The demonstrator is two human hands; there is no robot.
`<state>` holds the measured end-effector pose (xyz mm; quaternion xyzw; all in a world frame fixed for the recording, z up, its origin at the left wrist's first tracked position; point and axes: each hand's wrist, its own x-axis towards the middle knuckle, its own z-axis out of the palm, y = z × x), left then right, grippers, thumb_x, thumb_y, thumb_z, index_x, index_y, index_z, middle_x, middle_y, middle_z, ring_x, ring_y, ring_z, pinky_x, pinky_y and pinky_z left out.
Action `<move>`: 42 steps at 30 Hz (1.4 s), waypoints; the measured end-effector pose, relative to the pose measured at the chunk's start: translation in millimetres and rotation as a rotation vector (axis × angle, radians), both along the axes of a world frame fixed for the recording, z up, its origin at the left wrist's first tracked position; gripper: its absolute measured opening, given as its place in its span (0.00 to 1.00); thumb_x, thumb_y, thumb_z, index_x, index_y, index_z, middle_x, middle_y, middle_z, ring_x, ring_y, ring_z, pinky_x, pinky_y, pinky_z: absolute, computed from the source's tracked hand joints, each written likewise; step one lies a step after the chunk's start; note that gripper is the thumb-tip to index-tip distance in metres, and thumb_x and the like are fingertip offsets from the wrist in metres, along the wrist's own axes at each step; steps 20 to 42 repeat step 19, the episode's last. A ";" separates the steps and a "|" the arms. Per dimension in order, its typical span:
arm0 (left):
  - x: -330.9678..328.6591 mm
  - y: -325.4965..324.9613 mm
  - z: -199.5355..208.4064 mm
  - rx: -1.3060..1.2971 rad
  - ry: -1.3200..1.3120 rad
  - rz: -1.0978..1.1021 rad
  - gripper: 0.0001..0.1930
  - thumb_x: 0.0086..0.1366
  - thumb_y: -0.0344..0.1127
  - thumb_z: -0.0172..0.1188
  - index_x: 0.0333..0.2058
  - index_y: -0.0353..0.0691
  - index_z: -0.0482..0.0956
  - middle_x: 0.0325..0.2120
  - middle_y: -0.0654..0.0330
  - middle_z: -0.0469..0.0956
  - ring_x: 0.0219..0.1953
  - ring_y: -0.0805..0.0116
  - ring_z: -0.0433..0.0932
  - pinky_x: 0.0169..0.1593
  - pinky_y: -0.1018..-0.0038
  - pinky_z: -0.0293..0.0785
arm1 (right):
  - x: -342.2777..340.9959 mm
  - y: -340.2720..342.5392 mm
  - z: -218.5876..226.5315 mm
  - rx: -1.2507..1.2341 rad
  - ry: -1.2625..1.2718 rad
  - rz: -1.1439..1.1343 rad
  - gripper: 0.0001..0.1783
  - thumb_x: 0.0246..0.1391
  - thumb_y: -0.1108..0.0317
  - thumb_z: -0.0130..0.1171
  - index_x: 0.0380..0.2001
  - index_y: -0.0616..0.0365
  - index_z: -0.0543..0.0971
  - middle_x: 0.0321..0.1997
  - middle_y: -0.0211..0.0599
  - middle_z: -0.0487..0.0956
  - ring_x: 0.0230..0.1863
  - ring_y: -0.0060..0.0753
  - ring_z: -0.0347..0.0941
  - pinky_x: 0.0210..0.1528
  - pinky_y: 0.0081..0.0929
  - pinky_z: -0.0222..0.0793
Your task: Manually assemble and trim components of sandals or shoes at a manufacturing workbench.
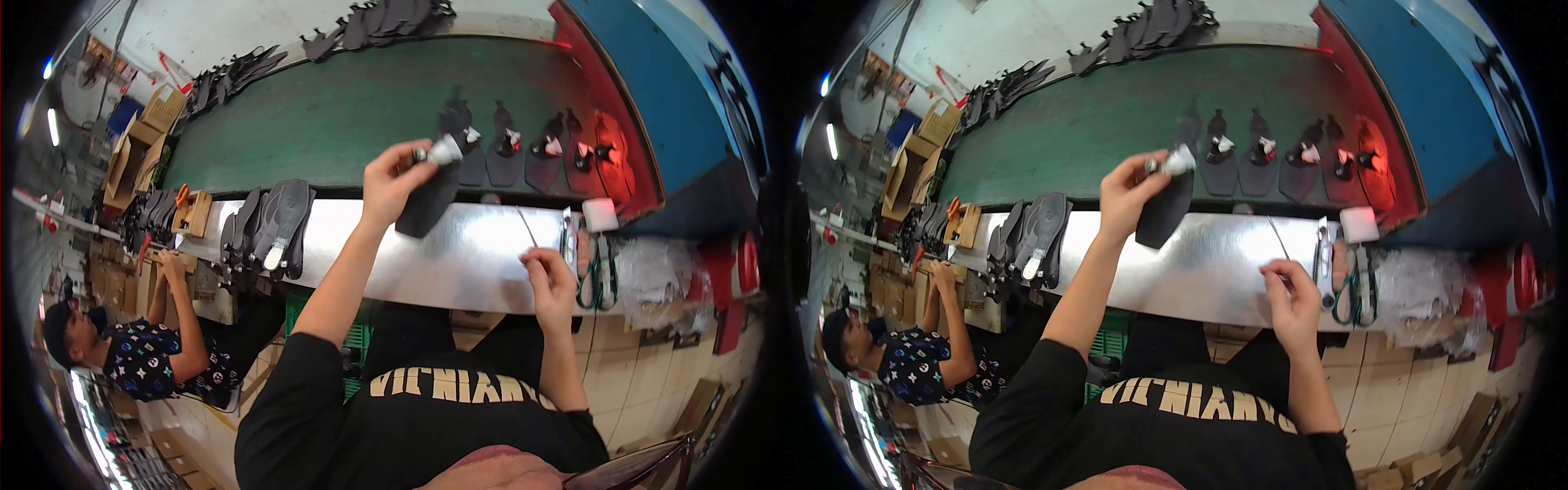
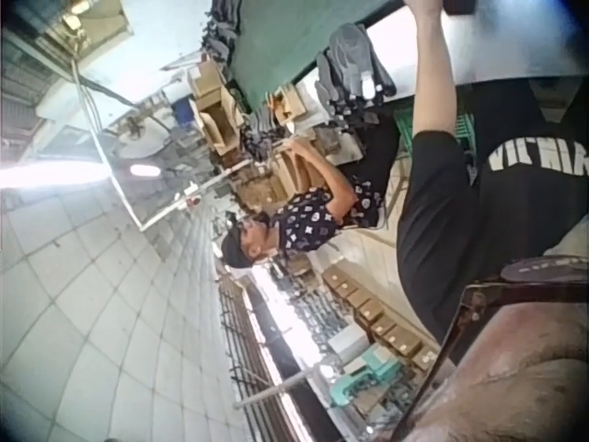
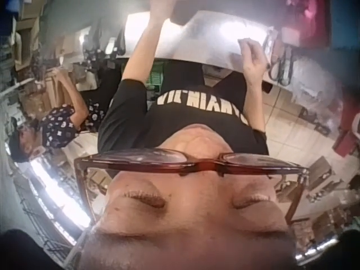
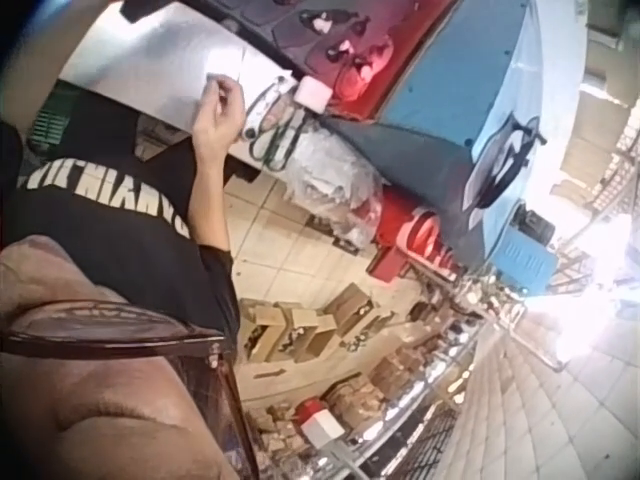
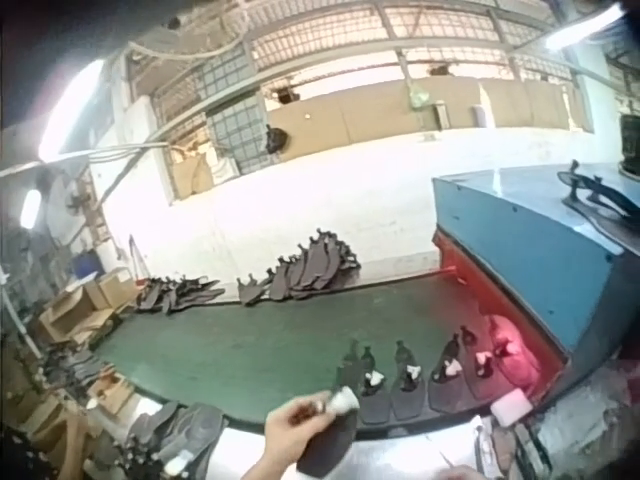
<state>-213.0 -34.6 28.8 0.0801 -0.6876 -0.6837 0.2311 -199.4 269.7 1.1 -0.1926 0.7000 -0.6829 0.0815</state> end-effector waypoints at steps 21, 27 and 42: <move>179.7 52.8 -9.9 0.571 -0.128 -0.325 0.16 0.60 0.18 0.58 0.48 0.33 0.79 0.51 0.46 0.77 0.47 0.63 0.80 0.46 0.70 0.83 | 61.4 -18.4 36.1 0.024 0.168 0.453 0.21 0.44 0.74 0.71 0.39 0.57 0.72 0.33 0.30 0.76 0.36 0.24 0.74 0.42 0.18 0.68; 179.7 52.8 -9.9 0.571 -0.128 -0.325 0.16 0.60 0.18 0.58 0.48 0.33 0.79 0.51 0.46 0.77 0.47 0.63 0.80 0.46 0.70 0.83 | 61.4 -18.4 36.1 0.024 0.168 0.453 0.21 0.44 0.74 0.71 0.39 0.57 0.72 0.33 0.30 0.76 0.36 0.24 0.74 0.42 0.18 0.68; 179.7 52.8 -9.9 0.571 -0.128 -0.325 0.16 0.60 0.18 0.58 0.48 0.33 0.79 0.51 0.46 0.77 0.47 0.63 0.80 0.46 0.70 0.83 | 61.4 -18.4 36.1 0.024 0.168 0.453 0.21 0.44 0.74 0.71 0.39 0.57 0.72 0.33 0.30 0.76 0.36 0.24 0.74 0.42 0.18 0.68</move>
